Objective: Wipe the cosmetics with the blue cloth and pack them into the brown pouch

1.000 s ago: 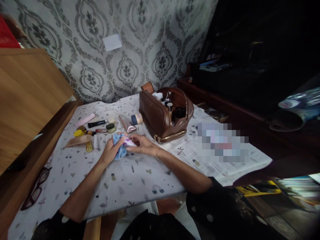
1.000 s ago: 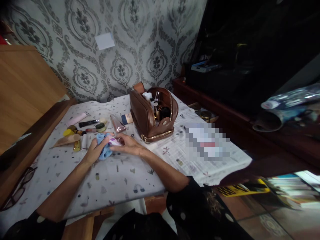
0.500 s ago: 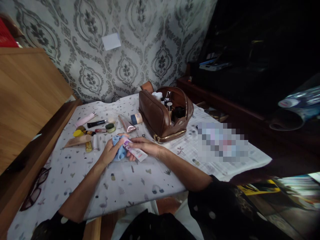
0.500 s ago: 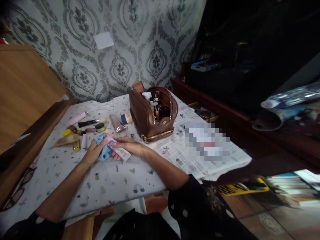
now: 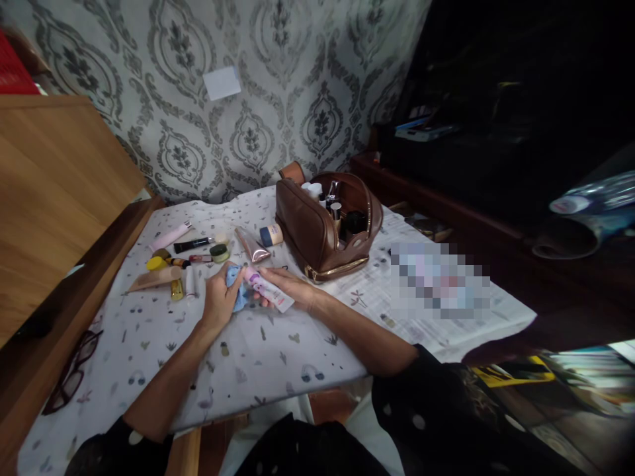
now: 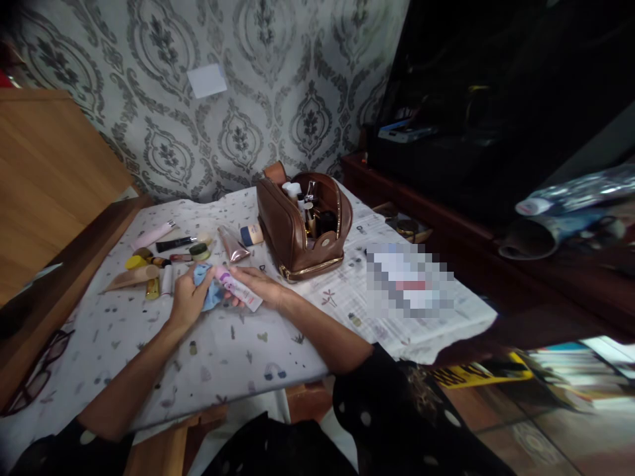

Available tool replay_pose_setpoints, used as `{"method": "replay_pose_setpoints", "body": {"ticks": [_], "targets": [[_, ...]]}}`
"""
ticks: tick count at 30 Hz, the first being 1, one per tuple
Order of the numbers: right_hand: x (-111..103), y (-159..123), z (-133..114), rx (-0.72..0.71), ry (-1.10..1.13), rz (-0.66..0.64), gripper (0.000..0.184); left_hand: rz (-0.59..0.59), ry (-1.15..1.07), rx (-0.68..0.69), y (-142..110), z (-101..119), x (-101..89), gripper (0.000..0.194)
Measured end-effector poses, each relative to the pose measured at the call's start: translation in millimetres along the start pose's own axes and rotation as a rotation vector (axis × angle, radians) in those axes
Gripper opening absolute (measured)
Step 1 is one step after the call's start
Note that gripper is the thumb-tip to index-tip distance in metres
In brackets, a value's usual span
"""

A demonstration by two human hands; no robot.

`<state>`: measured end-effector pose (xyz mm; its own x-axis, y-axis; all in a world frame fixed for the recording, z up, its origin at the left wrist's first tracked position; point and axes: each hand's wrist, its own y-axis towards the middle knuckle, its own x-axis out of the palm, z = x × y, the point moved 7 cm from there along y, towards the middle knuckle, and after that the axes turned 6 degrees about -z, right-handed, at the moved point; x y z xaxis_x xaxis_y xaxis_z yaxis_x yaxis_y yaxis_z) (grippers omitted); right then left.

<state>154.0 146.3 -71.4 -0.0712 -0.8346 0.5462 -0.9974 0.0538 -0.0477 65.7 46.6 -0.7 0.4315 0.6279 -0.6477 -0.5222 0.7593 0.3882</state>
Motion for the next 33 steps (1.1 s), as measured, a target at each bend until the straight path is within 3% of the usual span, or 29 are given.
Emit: {"method": "replay_pose_setpoints", "body": {"ticks": [5,9,12,21,25,28,31,33], "targets": [[-5,1,-7,-0.102,0.107,0.096,0.043,0.001,-0.027,0.081,-8,14,10.8,0.029],[-11,-2,-13,-0.193,0.168,0.169,0.047,-0.143,0.133,0.155,-19,25,34.3,0.066],[-14,-3,-17,-0.242,0.170,0.209,0.054,-0.186,0.230,0.183,-25,27,44.3,0.086],[-7,-20,-36,-0.306,0.045,0.307,0.061,-0.141,0.120,0.317,-24,36,25.8,0.042],[2,-55,-66,-0.338,-0.213,0.355,0.053,-0.150,0.059,0.305,-22,43,17.0,0.026],[15,-103,-106,-0.431,-0.523,0.419,0.043,-0.238,-0.006,0.293,-15,60,19.4,0.026],[21,-158,-151,-0.554,-0.695,0.569,0.034,-0.375,-0.056,0.319,-2,93,35.1,0.034],[20,-193,-183,-0.699,-0.774,0.726,0.030,-0.504,-0.055,0.358,5,117,56.6,0.045]]}}
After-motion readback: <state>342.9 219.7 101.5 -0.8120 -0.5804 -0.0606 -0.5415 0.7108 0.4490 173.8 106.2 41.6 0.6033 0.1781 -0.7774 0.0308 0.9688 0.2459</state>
